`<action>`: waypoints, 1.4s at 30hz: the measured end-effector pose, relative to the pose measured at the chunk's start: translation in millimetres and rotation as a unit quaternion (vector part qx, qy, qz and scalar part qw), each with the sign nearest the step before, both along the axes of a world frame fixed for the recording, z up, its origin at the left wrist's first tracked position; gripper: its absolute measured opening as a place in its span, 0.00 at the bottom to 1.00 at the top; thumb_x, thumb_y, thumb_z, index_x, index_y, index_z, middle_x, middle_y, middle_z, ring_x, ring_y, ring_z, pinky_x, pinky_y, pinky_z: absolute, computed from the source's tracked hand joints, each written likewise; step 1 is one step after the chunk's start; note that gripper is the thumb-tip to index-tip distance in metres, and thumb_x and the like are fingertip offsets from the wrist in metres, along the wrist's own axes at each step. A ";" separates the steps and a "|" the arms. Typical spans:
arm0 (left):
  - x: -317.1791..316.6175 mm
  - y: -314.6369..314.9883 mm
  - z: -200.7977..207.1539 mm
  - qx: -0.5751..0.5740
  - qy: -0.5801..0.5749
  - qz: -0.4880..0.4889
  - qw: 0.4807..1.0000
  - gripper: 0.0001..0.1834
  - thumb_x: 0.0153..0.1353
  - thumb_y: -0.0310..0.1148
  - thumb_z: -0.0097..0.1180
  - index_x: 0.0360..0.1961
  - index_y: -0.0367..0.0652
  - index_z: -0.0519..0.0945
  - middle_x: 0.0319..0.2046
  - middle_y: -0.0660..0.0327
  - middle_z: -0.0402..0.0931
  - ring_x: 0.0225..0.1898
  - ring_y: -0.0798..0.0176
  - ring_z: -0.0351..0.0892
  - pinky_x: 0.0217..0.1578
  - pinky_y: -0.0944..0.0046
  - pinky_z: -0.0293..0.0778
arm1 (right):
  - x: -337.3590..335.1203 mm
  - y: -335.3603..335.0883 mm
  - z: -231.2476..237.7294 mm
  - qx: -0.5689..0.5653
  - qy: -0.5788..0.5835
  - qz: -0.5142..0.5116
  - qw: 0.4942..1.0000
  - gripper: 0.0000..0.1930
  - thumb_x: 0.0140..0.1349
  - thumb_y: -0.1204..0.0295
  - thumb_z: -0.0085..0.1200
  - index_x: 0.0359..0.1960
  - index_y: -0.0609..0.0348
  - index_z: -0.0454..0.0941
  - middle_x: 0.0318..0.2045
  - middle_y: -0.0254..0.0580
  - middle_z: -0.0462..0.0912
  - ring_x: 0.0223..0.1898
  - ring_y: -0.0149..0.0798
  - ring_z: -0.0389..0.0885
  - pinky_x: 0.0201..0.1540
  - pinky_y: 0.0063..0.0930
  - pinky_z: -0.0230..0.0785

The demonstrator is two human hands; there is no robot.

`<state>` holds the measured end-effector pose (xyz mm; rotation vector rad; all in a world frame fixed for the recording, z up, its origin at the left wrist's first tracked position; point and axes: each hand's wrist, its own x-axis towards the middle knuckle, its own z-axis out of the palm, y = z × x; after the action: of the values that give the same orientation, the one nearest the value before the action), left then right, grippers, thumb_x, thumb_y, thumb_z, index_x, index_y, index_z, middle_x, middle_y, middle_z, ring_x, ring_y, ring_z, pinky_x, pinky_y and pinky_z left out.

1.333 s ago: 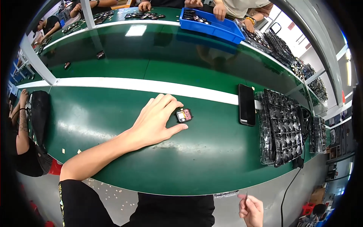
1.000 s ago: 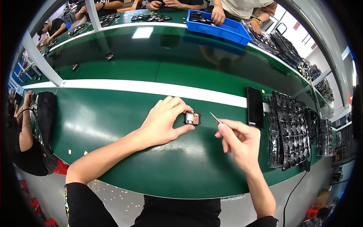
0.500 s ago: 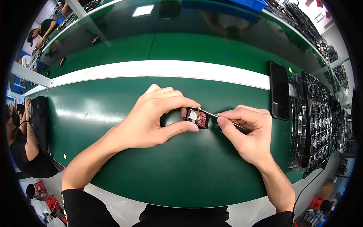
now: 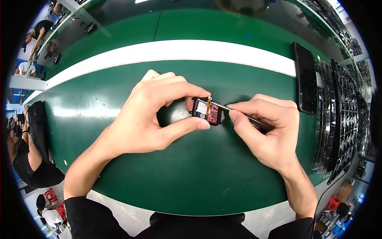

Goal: Assembling the internal components and casing of a smartwatch at a factory workbench.

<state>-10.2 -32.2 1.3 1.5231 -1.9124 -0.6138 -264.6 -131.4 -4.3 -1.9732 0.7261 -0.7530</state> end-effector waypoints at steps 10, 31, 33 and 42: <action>-6.5 -1.6 -4.8 -0.027 0.027 0.022 0.999 0.28 0.53 0.34 0.84 0.56 0.44 0.90 0.32 0.66 0.83 0.32 0.67 0.68 0.40 0.61 0.63 | -3.5 1.6 -7.7 -0.184 -0.021 -0.004 0.983 0.13 0.56 0.85 0.76 0.43 0.64 0.95 0.21 0.32 0.79 0.16 0.23 0.68 0.19 0.24 0.56; 17.3 -15.6 -0.3 0.057 0.103 -0.053 0.992 0.26 0.52 0.33 0.84 0.54 0.44 0.94 0.33 0.66 0.84 0.31 0.67 0.67 0.40 0.63 0.64 | -1.7 0.1 -7.1 -0.137 -0.035 0.019 0.990 0.11 0.60 0.87 0.74 0.43 0.67 0.94 0.22 0.36 0.82 0.19 0.26 0.74 0.21 0.26 0.62; 21.6 -15.8 0.7 0.066 0.110 -0.060 0.990 0.26 0.52 0.33 0.85 0.54 0.44 0.94 0.36 0.66 0.87 0.31 0.67 0.68 0.40 0.64 0.66 | -1.5 1.7 -5.9 -0.118 -0.038 0.024 0.992 0.10 0.60 0.87 0.73 0.43 0.68 0.94 0.21 0.37 0.82 0.19 0.26 0.75 0.22 0.26 0.62; 24.9 -15.1 -2.0 0.048 0.091 -0.075 0.992 0.28 0.50 0.34 0.84 0.55 0.42 0.94 0.41 0.64 0.91 0.31 0.67 0.68 0.40 0.63 0.67 | -2.8 -0.1 1.4 -0.063 -0.016 0.028 0.998 0.09 0.62 0.86 0.73 0.43 0.68 0.94 0.22 0.38 0.84 0.19 0.24 0.75 0.22 0.23 0.61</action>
<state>14.7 -47.3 -0.8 1.3382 -1.8902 -0.8929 -267.5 -131.5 -2.9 -2.0811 0.6157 -0.8119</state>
